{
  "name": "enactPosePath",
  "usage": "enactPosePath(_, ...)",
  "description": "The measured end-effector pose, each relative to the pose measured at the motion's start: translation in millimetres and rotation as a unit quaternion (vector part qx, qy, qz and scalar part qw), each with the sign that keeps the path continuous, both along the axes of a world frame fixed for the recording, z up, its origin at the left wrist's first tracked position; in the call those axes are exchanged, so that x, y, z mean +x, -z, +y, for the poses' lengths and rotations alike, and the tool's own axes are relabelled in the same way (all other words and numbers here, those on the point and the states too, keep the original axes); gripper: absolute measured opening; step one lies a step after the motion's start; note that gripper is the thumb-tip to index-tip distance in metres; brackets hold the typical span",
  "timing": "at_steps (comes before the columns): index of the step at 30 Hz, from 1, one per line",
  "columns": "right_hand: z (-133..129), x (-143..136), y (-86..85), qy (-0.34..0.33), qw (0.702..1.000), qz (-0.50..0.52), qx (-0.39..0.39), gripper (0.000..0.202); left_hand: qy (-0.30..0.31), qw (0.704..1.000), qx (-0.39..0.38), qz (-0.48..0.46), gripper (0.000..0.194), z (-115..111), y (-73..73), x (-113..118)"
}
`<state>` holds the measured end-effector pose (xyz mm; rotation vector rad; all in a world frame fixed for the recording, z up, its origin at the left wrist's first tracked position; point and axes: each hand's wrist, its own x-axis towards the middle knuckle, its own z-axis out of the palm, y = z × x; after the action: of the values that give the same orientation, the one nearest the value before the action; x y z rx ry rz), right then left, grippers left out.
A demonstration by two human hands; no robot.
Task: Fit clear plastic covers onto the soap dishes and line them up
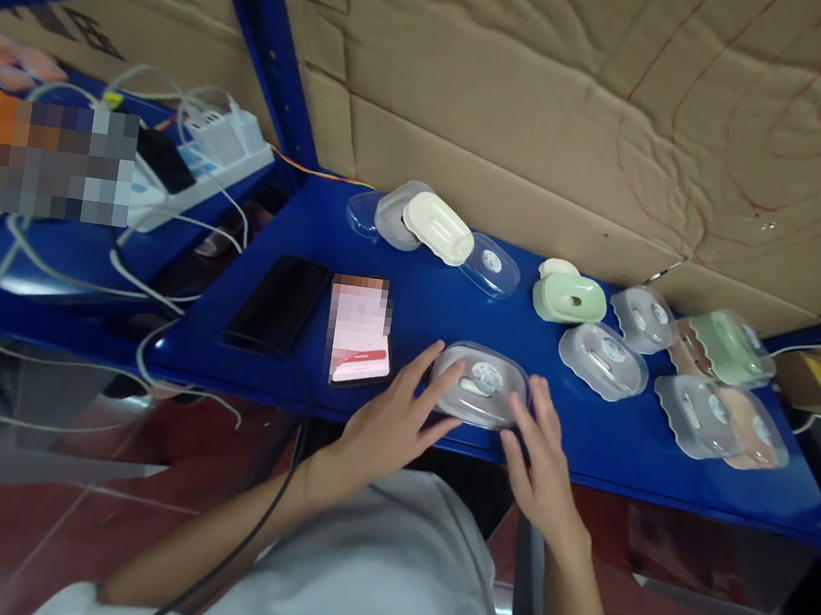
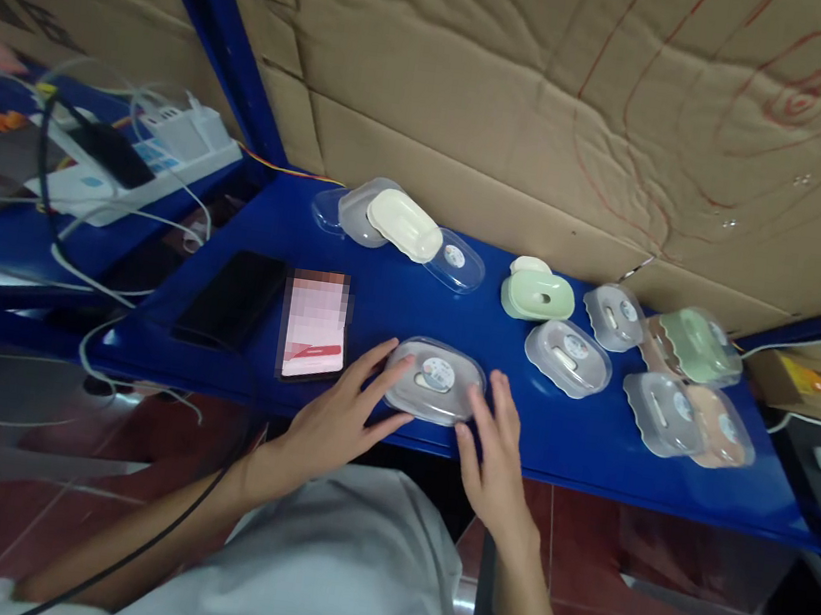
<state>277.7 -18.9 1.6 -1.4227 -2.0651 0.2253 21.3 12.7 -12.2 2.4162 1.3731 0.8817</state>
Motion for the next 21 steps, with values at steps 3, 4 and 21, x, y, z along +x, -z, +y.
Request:
enactPosePath(3, 4.5, -6.3, 1.3, -0.079, 0.996, -0.028, 0.018, 0.068, -0.002, 1.000, -0.004, 0.002, 0.069, 0.2, -1.1, -1.3)
enactPosePath(4, 5.7, -8.3, 2.8, -0.082, 0.996, -0.025, 0.032, 0.069, -0.002, 1.000, 0.000, 0.001, 0.068, 0.3, -1.2, -1.8)
enactPosePath(21, 2.5, -5.2, 1.2, -0.090, 0.993, -0.049, 0.058, 0.072, 0.004, 0.999, 0.001, -0.041, 0.059, 1.4, 7.0, -4.5)
